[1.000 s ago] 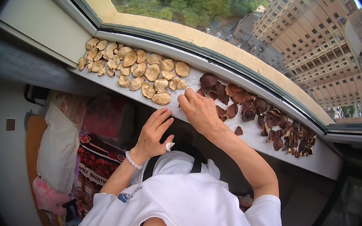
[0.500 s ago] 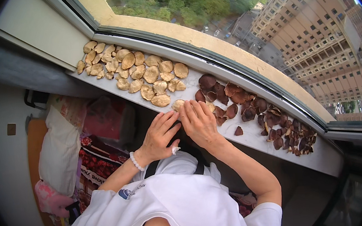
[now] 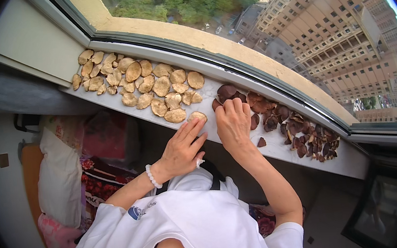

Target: The person arranges dried mushroom slices on a windowsill, moving them from a pile on the right to a single layer on the left. They handle the slices one at a time, spreading them out evenly. The person then closes the window and walks away.

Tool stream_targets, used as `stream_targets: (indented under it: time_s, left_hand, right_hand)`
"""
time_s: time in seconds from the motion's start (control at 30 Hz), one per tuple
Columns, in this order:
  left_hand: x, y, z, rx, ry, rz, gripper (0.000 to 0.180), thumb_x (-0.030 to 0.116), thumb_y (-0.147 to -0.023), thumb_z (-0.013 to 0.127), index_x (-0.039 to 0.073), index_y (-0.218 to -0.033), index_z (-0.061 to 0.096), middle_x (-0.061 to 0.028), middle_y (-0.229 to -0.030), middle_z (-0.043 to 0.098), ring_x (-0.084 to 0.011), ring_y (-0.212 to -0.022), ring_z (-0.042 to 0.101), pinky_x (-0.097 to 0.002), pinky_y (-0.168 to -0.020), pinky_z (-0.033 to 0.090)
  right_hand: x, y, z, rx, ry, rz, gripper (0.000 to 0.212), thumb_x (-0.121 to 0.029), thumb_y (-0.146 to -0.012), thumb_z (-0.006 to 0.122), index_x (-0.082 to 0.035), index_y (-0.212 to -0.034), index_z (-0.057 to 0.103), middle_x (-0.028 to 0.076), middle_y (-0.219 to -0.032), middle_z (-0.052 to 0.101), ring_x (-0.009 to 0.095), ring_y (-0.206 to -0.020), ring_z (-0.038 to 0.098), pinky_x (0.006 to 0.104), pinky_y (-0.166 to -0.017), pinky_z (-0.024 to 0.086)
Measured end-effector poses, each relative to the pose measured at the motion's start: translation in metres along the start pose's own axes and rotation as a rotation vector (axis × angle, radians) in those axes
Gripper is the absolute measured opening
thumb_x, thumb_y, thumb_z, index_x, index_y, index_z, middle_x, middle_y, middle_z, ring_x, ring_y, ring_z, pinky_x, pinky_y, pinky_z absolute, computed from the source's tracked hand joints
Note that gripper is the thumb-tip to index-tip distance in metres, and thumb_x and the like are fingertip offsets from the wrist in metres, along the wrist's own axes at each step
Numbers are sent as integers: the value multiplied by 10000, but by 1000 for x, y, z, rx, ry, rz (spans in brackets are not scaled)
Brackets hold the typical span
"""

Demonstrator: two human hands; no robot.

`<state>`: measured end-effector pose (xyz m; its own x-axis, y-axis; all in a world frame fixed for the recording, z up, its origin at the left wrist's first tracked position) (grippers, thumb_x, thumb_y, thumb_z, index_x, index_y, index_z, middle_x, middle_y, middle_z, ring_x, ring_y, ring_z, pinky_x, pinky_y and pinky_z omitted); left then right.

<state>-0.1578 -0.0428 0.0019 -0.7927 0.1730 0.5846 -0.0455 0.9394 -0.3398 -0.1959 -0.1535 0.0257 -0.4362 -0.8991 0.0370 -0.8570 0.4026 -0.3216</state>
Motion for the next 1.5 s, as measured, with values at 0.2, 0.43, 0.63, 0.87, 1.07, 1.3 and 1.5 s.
stream_targets:
  time_s: [0.2, 0.43, 0.63, 0.87, 1.07, 1.3, 1.5]
  left_hand:
    - [-5, 4, 6, -4, 28, -7, 495, 124, -774, 721, -54, -1225, 620, -253, -1540, 404, -381, -1467, 353, -497, -1186, 310]
    - [-8, 5, 6, 39, 53, -2, 583, 106, -715, 781, -27, -1262, 632, -267, -1525, 409, -421, -1445, 365, -523, -1175, 339]
    - [-9, 5, 5, 56, 78, 5, 572, 101, -707, 779, -36, -1244, 635, -283, -1512, 411, -440, -1433, 367, -521, -1173, 345]
    - [-2, 3, -3, 64, 96, 42, 546, 98, -706, 774, -57, -1211, 636, -261, -1516, 421, -418, -1447, 364, -507, -1171, 355]
    - [1, -3, -3, 56, 108, 61, 518, 91, -706, 775, -57, -1184, 644, -247, -1507, 439, -405, -1444, 378, -500, -1162, 375]
    - [5, -10, -3, 35, 104, 67, 481, 96, -699, 779, -57, -1138, 659, -243, -1484, 462, -405, -1428, 399, -491, -1147, 399]
    - [5, -9, 3, 30, 98, 74, 461, 100, -708, 770, -49, -1131, 661, -241, -1474, 474, -398, -1421, 413, -499, -1142, 399]
  right_hand:
    - [-2, -15, -12, 94, -61, 13, 61, -59, -751, 641, -50, -809, 625, 83, -837, 562, 272, -882, 534, 395, -778, 398]
    - [-6, -26, 10, -44, -240, 89, 38, -72, -785, 656, -57, -804, 626, 98, -835, 582, 296, -864, 540, 411, -758, 408]
    - [-4, -31, 11, -37, -218, 151, 62, -117, -872, 687, -60, -866, 665, 85, -815, 593, 293, -834, 554, 415, -756, 430]
    - [39, -25, -13, 60, -188, 171, 81, -99, -827, 701, -59, -882, 657, 75, -910, 617, 280, -929, 574, 409, -820, 445]
    - [29, -29, -6, -44, -2, 92, 227, -140, -787, 749, -44, -956, 632, 116, -987, 606, 299, -988, 568, 411, -866, 443]
    - [32, -40, -3, -21, 54, 163, 267, -246, -766, 783, -59, -828, 602, 110, -851, 597, 290, -861, 583, 407, -750, 427]
    - [26, -50, -8, 46, 33, 205, 223, -250, -835, 707, -65, -798, 589, 115, -734, 623, 299, -750, 604, 418, -689, 434]
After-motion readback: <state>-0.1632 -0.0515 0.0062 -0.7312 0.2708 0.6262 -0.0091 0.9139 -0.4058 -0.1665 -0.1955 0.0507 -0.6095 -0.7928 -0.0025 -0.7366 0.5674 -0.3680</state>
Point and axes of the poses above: each hand's wrist, its own y-axis away from the middle knuckle, its own z-axis out of the palm, x = y × z, the point moved 10 cm from there along -y, towards the middle knuckle
